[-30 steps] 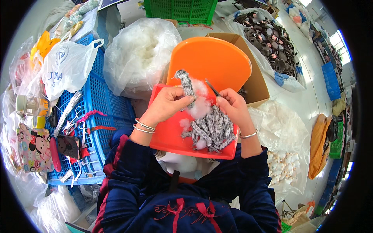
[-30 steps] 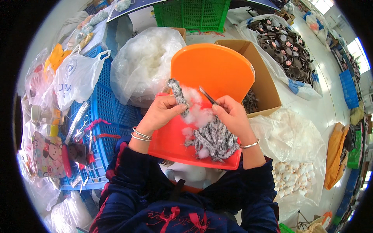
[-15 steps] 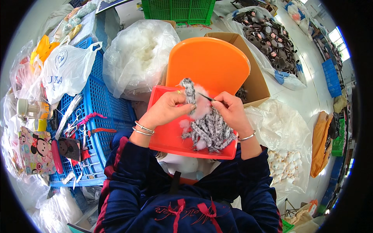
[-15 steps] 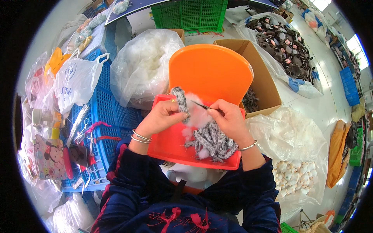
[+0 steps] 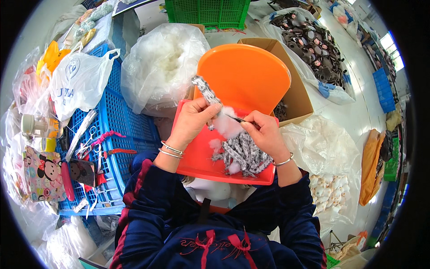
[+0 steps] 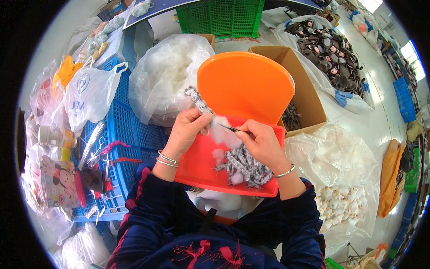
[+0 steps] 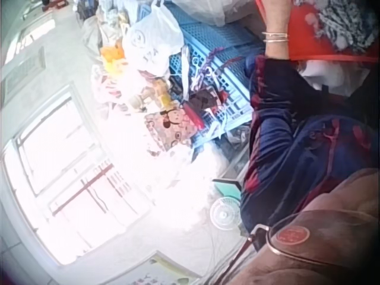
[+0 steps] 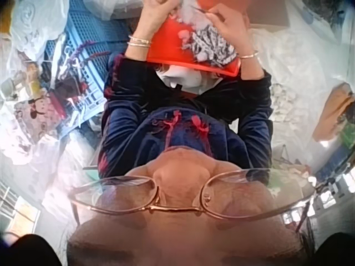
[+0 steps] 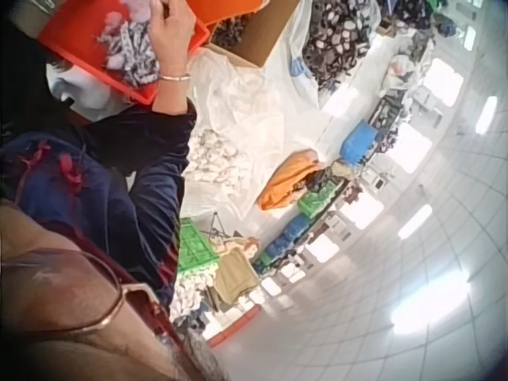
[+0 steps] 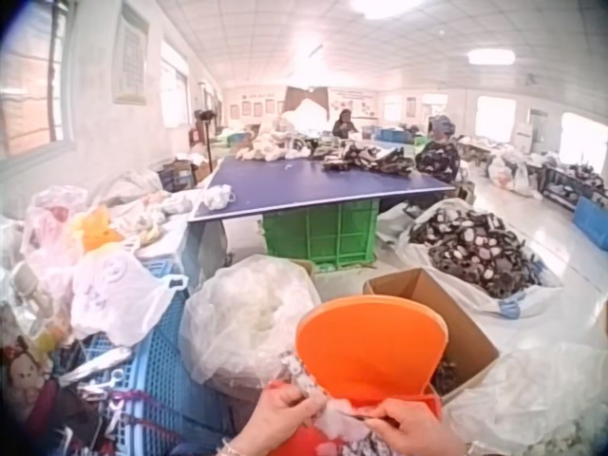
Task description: The person uses a metal tool to push white cotton-like filling into a grey and white knitted textile piece held in a red tray. The person repeatedly inserts the tool, adjusts the textile, and adds more filling from a nearby bag.
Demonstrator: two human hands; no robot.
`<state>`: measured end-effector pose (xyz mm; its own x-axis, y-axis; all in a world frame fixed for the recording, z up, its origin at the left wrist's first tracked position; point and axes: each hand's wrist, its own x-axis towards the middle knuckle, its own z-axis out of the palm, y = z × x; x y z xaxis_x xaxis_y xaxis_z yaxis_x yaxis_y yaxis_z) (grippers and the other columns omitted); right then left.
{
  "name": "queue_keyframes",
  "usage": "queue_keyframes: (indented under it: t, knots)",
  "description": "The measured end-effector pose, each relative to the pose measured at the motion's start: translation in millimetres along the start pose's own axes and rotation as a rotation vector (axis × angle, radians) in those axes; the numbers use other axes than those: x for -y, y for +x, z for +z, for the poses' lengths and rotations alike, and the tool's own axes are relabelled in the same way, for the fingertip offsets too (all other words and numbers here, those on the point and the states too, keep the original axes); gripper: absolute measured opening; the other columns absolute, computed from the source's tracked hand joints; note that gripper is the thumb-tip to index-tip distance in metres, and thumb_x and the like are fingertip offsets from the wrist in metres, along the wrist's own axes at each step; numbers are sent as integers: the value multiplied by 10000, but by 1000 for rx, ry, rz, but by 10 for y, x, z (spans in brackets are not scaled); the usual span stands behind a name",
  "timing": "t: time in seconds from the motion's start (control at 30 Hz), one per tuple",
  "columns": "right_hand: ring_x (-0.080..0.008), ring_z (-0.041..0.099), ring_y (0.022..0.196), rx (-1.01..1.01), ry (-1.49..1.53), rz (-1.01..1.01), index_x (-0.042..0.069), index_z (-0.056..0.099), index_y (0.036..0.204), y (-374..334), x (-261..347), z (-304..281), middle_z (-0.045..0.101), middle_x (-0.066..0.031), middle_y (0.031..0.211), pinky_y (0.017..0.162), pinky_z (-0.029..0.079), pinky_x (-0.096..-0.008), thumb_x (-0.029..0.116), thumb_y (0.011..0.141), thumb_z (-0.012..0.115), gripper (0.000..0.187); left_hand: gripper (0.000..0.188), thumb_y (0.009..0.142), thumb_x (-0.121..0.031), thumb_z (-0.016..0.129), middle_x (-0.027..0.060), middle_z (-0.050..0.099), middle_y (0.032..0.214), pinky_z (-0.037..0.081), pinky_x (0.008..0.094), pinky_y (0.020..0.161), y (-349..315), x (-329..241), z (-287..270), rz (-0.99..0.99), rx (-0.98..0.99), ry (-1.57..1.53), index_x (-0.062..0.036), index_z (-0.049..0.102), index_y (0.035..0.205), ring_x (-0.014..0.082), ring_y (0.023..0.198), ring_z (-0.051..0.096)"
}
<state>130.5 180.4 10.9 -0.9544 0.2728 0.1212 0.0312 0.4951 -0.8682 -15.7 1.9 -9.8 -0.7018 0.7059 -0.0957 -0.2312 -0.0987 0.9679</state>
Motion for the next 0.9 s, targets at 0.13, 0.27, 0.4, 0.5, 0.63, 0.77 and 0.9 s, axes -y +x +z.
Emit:
queue_keyframes:
  t: [0.13,0.27,0.4,0.5,0.63,0.77,0.9]
  knots:
    - [-100,467,564,-6,19,13,-11,596,853,-14,-17,-1,528,-41,653,515,371,-262,67,881,664,107,188,921,-197,672,-27,613,699,436,209,559,-1,-25,2,-16,28,48,-18,695,866,37,614,531]
    - [-93,459,561,-15,26,4,-8,602,862,-15,-58,10,516,-39,645,511,362,-259,65,880,666,99,190,919,-192,673,-22,619,700,435,210,557,-12,-33,11,-3,32,53,-15,694,853,38,612,533]
    - [-78,458,576,-7,23,-5,-9,604,872,-9,-52,22,526,-23,658,521,366,-249,72,887,663,101,197,919,-187,672,-15,626,702,434,209,556,-9,28,7,19,45,59,-13,693,829,42,610,538]
    - [-51,457,624,22,198,93,-11,603,887,-30,-74,78,547,13,701,554,378,-232,81,906,651,106,201,920,-182,671,-10,630,704,437,210,555,-26,92,84,12,42,44,-9,690,819,48,607,543]
    - [-23,454,705,35,508,220,-9,604,915,-64,-134,205,559,52,777,612,389,-209,87,931,631,100,203,923,-173,666,1,633,707,445,212,558,-26,69,148,-8,9,-35,-4,687,814,56,609,553]
    - [-22,455,725,15,430,169,-3,601,918,-11,-99,212,557,51,793,628,385,-201,78,934,622,85,207,949,-146,625,32,639,702,460,226,582,-23,91,138,-78,-55,-240,6,669,814,89,608,568]
    - [-23,455,723,18,425,167,-2,595,910,17,-92,239,555,51,791,624,383,-200,75,935,618,84,207,951,-146,622,25,638,711,451,219,570,-45,125,190,-8,-70,-179,-2,667,809,78,604,558]
